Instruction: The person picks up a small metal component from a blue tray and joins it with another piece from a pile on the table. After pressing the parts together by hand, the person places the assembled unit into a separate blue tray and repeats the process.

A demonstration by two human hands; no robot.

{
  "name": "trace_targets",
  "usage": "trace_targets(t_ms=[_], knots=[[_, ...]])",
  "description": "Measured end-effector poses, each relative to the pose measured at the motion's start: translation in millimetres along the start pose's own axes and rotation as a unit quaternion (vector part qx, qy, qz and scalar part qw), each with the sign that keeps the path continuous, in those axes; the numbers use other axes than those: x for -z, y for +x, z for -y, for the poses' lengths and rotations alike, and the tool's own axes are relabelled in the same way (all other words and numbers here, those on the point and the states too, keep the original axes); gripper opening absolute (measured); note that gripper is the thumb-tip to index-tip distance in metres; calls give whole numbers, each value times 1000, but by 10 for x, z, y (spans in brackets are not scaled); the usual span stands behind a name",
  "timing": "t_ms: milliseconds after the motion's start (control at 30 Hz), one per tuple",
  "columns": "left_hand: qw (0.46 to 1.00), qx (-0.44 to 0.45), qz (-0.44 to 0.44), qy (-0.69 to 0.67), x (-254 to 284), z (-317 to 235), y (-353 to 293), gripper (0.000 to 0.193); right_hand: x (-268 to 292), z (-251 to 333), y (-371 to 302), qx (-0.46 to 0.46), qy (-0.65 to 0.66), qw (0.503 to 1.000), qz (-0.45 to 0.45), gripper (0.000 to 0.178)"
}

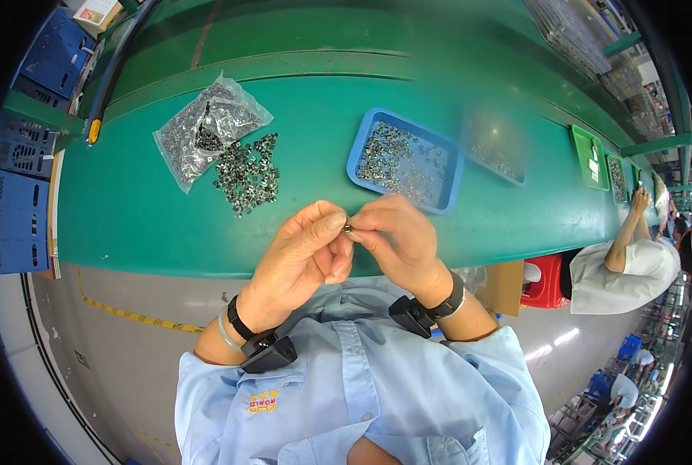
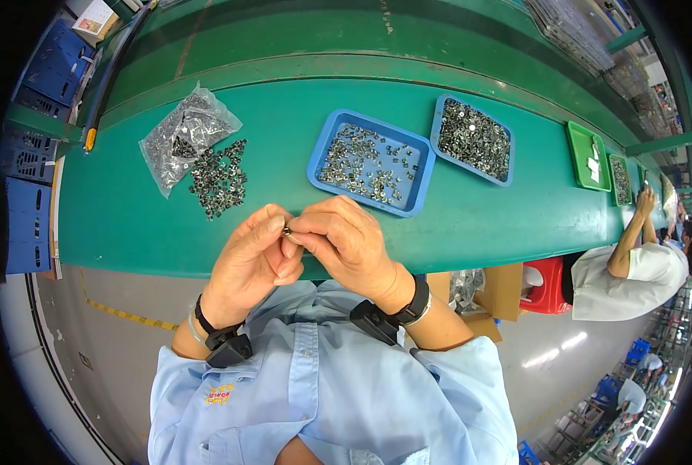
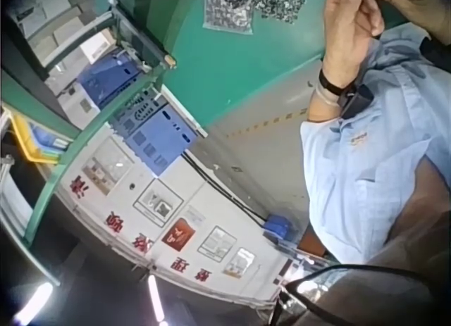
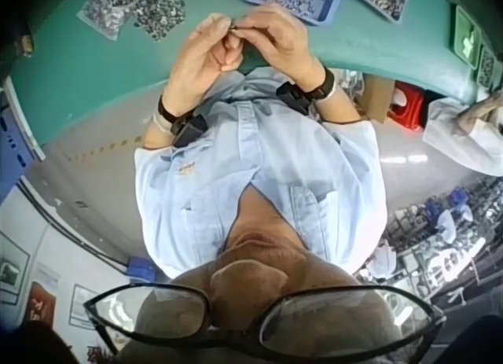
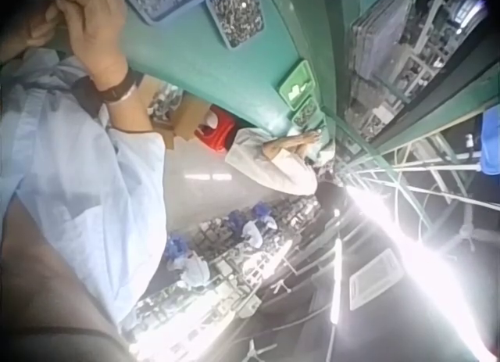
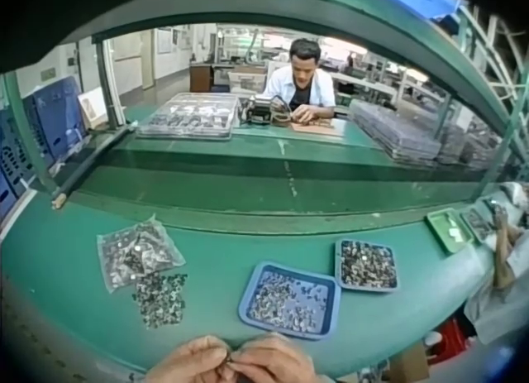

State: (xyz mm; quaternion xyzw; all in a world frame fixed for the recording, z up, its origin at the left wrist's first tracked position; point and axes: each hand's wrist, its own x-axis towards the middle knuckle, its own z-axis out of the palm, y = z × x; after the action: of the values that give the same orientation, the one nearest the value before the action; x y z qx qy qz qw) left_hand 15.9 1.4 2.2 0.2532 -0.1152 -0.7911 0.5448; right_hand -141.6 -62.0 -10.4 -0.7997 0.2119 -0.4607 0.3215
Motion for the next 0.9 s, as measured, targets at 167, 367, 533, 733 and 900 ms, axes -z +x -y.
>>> trace_targets(t_ms=[167, 367, 533, 733, 900], knots=[[1000, 3, 6, -7, -13, -18, 1, 15, 12, -17, 12, 14, -10, 1000, 4, 22], [999, 5, -15, 28, -35, -36, -2, 16, 8, -34, 12, 31, -26, 999, 5, 22], [1000, 8, 0, 7, 21, -44, -1, 11, -11, -29, 10, 38, -32, 999, 3, 22], [1000, 1, -9, 29, 19, -43, 0, 11, -40, -26, -5, 39, -28, 999, -11, 22], [1000, -1, -10, 29, 10, -31, 2, 12, -59, -12, -9, 22, -29, 999, -22, 21]])
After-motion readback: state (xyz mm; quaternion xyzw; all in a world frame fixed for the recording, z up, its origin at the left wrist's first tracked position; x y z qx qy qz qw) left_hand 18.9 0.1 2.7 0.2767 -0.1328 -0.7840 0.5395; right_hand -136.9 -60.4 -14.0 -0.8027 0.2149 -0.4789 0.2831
